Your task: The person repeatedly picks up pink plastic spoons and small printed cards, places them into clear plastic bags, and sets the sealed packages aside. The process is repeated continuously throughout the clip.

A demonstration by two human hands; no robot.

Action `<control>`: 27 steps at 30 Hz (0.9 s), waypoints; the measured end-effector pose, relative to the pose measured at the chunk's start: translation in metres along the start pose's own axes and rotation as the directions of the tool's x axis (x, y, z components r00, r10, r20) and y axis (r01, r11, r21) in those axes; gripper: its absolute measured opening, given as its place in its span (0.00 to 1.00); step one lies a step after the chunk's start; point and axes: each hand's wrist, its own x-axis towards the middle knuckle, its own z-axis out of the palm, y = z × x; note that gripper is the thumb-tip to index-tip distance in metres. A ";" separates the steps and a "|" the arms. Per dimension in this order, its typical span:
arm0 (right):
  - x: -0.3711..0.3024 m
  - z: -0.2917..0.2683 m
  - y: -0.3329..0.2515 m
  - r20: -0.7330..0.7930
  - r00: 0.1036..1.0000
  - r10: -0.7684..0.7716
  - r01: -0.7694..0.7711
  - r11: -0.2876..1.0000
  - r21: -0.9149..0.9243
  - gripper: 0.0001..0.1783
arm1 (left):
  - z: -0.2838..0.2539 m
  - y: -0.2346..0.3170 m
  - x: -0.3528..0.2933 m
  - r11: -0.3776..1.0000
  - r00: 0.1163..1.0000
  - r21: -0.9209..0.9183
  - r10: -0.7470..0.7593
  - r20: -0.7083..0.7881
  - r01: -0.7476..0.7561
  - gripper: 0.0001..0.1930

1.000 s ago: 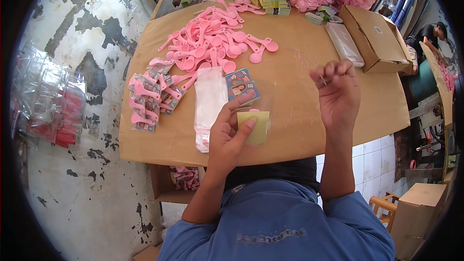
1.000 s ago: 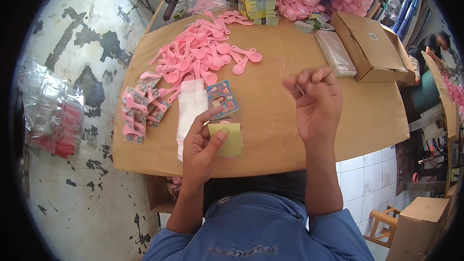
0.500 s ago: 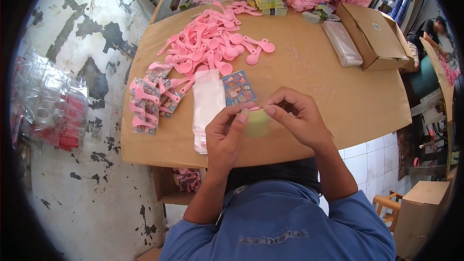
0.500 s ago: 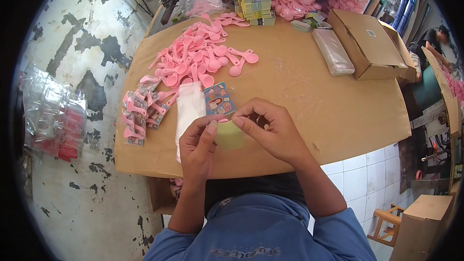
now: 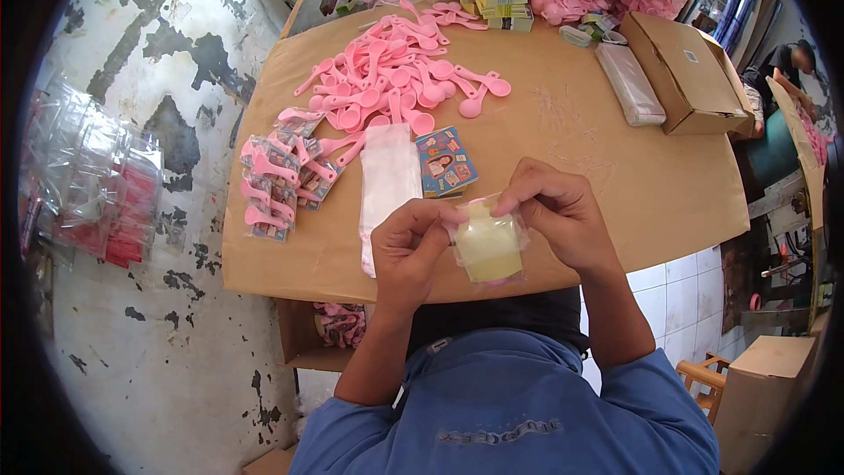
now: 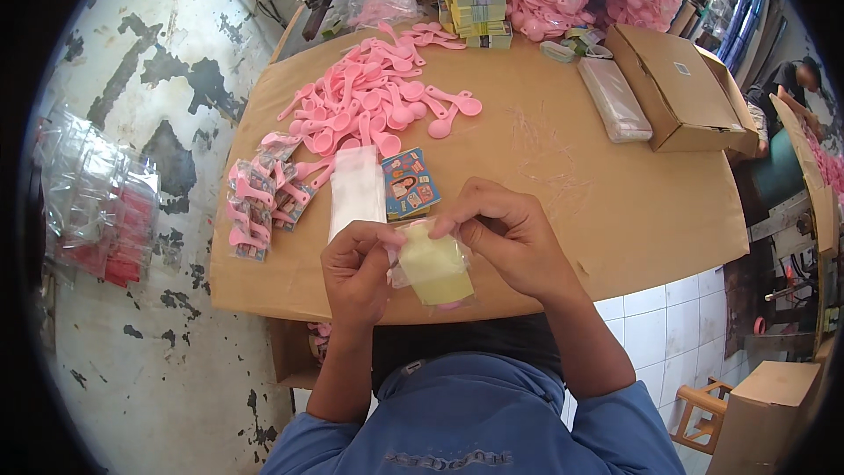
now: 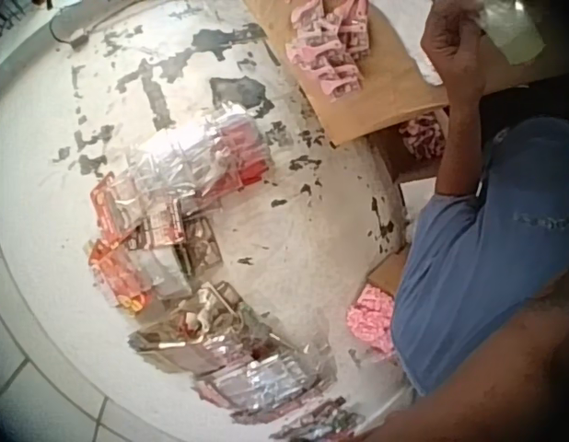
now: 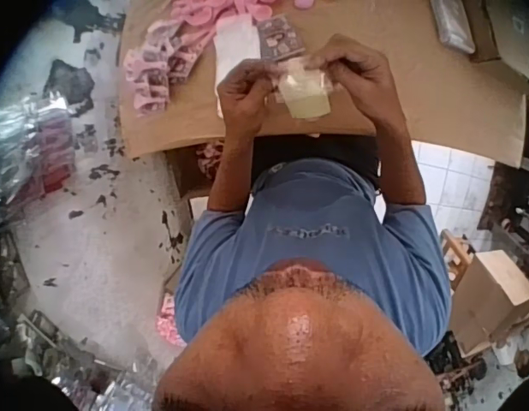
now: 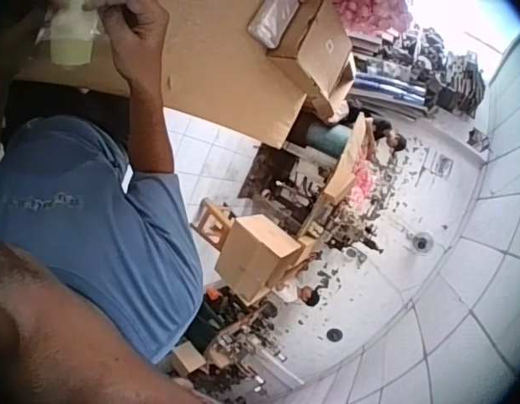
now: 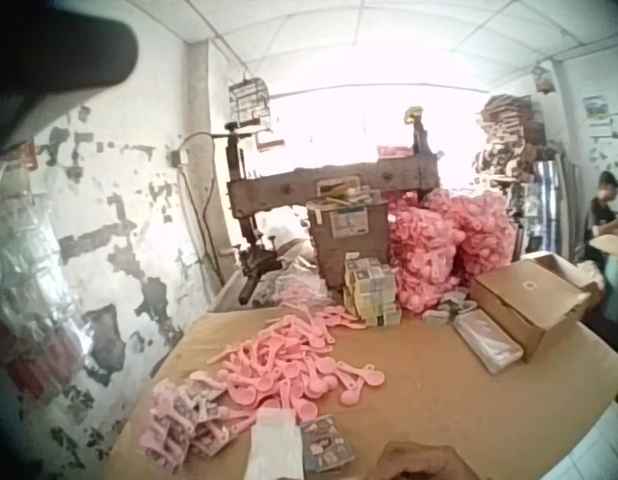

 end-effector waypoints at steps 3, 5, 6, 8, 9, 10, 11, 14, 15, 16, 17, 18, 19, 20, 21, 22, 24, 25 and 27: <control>0.003 0.001 -0.001 0.036 0.997 -0.062 0.065 0.996 -0.064 0.06 | 0.008 0.006 0.003 0.994 0.997 0.108 0.013 -0.079 -0.005 0.07; 0.007 0.000 -0.004 0.052 0.996 -0.075 0.080 0.991 -0.104 0.07 | 0.007 0.011 0.005 1.000 0.997 -0.007 -0.017 -0.076 0.017 0.06; 0.009 0.000 -0.004 0.074 0.992 -0.100 0.107 0.989 -0.099 0.06 | 0.006 0.012 0.006 0.992 0.997 -0.121 -0.042 -0.068 0.034 0.06; 0.011 0.001 -0.005 0.102 0.987 -0.123 0.132 0.987 -0.088 0.05 | 0.001 0.007 0.004 0.999 0.993 -0.016 -0.048 -0.104 0.046 0.04; 0.011 0.004 -0.005 0.093 0.991 -0.099 0.113 0.982 -0.154 0.05 | -0.002 0.007 0.003 0.994 0.989 0.089 -0.049 -0.138 0.062 0.04; 0.011 0.007 -0.005 0.085 0.993 -0.077 0.093 0.971 -0.218 0.05 | -0.002 0.007 0.003 0.993 0.988 0.096 -0.048 -0.148 0.062 0.04; 0.011 0.009 -0.005 0.095 0.993 -0.076 0.094 0.974 -0.207 0.05 | 0.001 0.009 0.004 0.991 0.991 0.100 -0.074 -0.115 0.085 0.06; 0.010 0.017 -0.010 -0.030 0.998 -0.059 0.055 0.993 -0.108 0.09 | 0.005 0.021 0.002 0.981 0.984 0.099 -0.161 -0.073 0.168 0.22; 0.008 0.020 -0.015 -0.053 0.998 -0.038 0.035 0.997 -0.069 0.10 | 0.010 0.024 0.002 0.984 0.985 0.056 -0.172 -0.004 0.172 0.27; 0.007 0.021 -0.018 -0.071 0.997 -0.016 0.014 0.999 -0.030 0.11 | 0.010 0.026 0.002 0.984 0.982 0.013 -0.176 0.064 0.175 0.33; 0.007 0.020 -0.017 -0.044 0.999 -0.016 0.015 1.000 -0.016 0.11 | 0.003 0.026 -0.001 0.977 0.973 0.072 -0.206 0.104 0.199 0.31; 0.007 0.015 -0.019 0.014 0.999 -0.050 0.052 0.989 -0.139 0.11 | -0.001 0.023 -0.003 0.979 0.978 0.075 -0.193 0.083 0.187 0.31; 0.007 0.010 -0.021 0.076 0.994 -0.081 0.098 0.961 -0.257 0.11 | -0.004 0.020 -0.005 0.962 0.985 0.245 -0.147 0.090 0.122 0.26; 0.007 0.005 -0.023 0.101 0.991 -0.082 0.105 0.962 -0.252 0.11 | -0.006 0.019 -0.007 0.911 0.989 0.408 -0.106 0.101 0.056 0.21; 0.004 -0.002 -0.025 0.041 0.994 -0.105 0.113 0.946 -0.305 0.11 | -0.006 0.023 -0.007 0.911 0.990 0.410 -0.101 0.093 0.054 0.21; 0.003 -0.008 -0.028 -0.016 0.991 -0.132 0.118 0.926 -0.358 0.11 | -0.006 0.033 -0.008 0.864 0.998 0.503 -0.002 0.064 -0.030 0.19; -0.005 -0.028 -0.039 -0.065 0.986 -0.156 0.123 0.928 -0.351 0.11 | -0.018 0.048 -0.007 0.718 0.952 0.635 0.291 0.098 -0.284 0.17; -0.008 -0.039 -0.043 -0.123 0.976 -0.178 0.125 0.930 -0.347 0.11 | -0.031 0.056 -0.003 0.602 0.870 0.664 0.466 0.159 -0.444 0.18; -0.015 -0.063 -0.041 -0.167 0.970 -0.175 0.121 0.948 -0.295 0.10 | -0.064 0.071 0.002 0.408 0.764 0.775 0.629 0.145 -0.483 0.21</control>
